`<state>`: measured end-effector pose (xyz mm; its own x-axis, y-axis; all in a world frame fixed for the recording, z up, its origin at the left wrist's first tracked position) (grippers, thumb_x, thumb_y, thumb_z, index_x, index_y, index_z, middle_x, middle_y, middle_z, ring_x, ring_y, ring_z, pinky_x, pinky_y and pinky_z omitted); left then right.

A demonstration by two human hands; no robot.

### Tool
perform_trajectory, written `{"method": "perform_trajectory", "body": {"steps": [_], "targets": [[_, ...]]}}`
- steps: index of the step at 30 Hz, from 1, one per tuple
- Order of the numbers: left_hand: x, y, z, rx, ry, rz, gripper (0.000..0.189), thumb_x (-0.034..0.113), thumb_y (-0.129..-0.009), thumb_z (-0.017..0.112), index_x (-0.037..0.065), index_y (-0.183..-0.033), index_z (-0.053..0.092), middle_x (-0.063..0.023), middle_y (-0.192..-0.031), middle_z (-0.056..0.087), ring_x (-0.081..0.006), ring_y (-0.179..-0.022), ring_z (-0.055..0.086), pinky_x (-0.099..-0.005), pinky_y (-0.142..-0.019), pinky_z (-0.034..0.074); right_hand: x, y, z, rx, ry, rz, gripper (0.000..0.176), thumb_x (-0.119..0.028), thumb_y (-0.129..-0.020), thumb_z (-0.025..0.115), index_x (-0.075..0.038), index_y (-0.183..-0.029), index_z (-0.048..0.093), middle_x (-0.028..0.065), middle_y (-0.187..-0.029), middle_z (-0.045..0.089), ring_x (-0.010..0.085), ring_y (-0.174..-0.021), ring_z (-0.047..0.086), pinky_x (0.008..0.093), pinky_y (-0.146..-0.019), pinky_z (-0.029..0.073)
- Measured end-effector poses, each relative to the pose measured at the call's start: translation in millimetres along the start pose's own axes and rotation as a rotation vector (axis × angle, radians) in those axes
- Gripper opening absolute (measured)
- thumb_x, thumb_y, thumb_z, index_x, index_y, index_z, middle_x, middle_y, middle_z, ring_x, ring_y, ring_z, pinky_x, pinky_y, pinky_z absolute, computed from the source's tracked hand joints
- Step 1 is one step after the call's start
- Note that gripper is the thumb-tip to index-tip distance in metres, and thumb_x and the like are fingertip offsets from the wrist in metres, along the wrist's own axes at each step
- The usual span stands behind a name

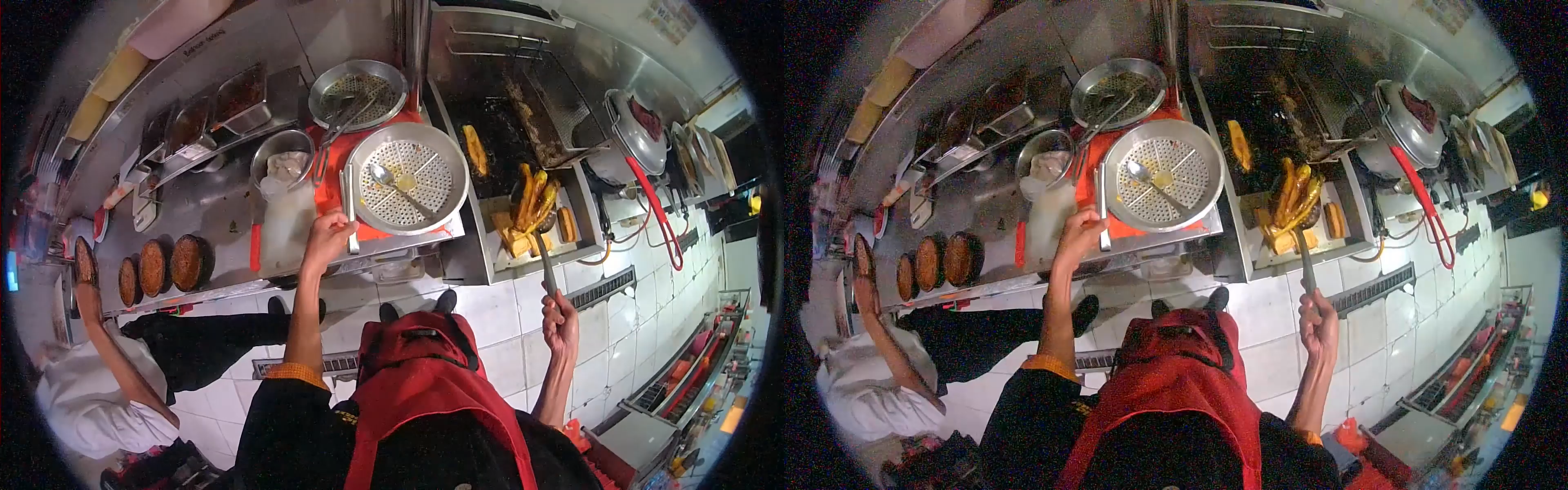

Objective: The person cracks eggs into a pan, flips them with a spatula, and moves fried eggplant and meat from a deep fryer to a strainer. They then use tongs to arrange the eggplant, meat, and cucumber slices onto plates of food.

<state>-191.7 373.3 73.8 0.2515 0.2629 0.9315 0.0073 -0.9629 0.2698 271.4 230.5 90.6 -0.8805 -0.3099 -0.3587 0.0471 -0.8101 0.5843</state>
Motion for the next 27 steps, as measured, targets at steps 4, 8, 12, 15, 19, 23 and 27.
{"method": "perform_trajectory", "body": {"steps": [4,8,12,15,19,23,27], "targets": [[37.0,-42.0,13.5,-0.298,-0.364,0.468,0.023,0.012,-0.078,0.066,0.002,-0.07,0.047,-0.004,-0.073,0.049,-0.0157,-0.071,0.05,-0.0304,-0.062,0.042,-1.3,2.8,-6.6,0.018,-0.051,0.023,0.035,-0.013,-0.095,0.044,0.002,-0.126,0.038,0.0041,-0.074,0.046,0.0004,-0.044,0.031,0.0138,-0.031,0.025],[56.2,-95.7,52.4,-0.479,-0.761,0.56,0.022,0.017,-0.071,0.068,0.0,-0.07,0.053,-0.0127,-0.077,0.055,-0.0266,-0.074,0.057,-0.0357,-0.068,0.046,-0.9,10.5,-2.9,0.07,-0.031,0.004,0.035,-0.014,-0.095,0.044,0.002,-0.126,0.038,0.0045,-0.075,0.047,0.0008,-0.044,0.032,0.0141,-0.031,0.025],[59.3,-105.6,60.1,-0.279,-0.87,0.451,0.021,0.022,-0.063,0.067,0.004,-0.072,0.062,-0.0175,-0.085,0.06,-0.0334,-0.084,0.06,-0.0412,-0.073,0.048,3.1,19.9,-9.7,0.04,-0.034,-0.008,0.034,-0.015,-0.096,0.043,0.001,-0.125,0.039,0.0045,-0.075,0.047,0.0012,-0.043,0.033,0.0142,-0.029,0.026],[60.3,-104.7,67.0,-0.133,-0.939,0.261,0.029,0.025,-0.063,0.068,0.005,-0.083,0.067,-0.0194,-0.092,0.063,-0.0359,-0.091,0.061,-0.0444,-0.079,0.049,6.5,23.9,-12.8,0.024,-0.045,-0.027,0.033,-0.016,-0.096,0.042,-0.001,-0.125,0.04,0.0043,-0.074,0.046,0.0014,-0.043,0.034,0.015,-0.028,0.027],[59.2,-107.7,76.9,0.012,-0.866,0.055,0.044,0.033,-0.067,0.072,-0.003,-0.092,0.066,-0.0238,-0.101,0.062,-0.0381,-0.095,0.061,-0.0437,-0.083,0.049,4.8,33.3,-16.7,0.01,-0.078,-0.021,0.035,-0.02,-0.099,0.037,0.002,-0.125,0.038,0.007,-0.074,0.049,0.0026,-0.042,0.037,0.0171,-0.029,0.029],[54.6,-110.6,78.9,0.189,-1.024,0.145,0.039,0.034,-0.065,0.073,0.002,-0.087,0.068,-0.0212,-0.098,0.063,-0.0336,-0.088,0.064,-0.0418,-0.076,0.051,3.2,41.2,-10.0,-0.005,-0.086,-0.012,0.031,-0.014,-0.097,0.039,0.0,-0.125,0.037,0.0071,-0.074,0.047,0.0049,-0.043,0.035,0.0142,-0.031,0.028],[42.0,-110.2,80.2,0.232,-1.056,0.193,0.033,0.03,-0.063,0.075,0.003,-0.082,0.069,-0.0196,-0.093,0.064,-0.0323,-0.086,0.064,-0.0408,-0.074,0.052,2.6,45.9,-8.5,0.036,-0.057,-0.016,0.032,-0.015,-0.097,0.039,0.001,-0.125,0.037,0.0081,-0.074,0.047,0.0055,-0.044,0.035,0.0144,-0.031,0.028]]}}
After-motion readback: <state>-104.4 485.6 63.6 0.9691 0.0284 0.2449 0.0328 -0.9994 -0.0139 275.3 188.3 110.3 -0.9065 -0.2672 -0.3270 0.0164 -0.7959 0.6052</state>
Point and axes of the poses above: each hand's wrist, its own y-axis away from the middle knuckle, its own z-axis out of the palm, x = y × z, the point moved 2 cm from there along -y, towards the middle knuckle
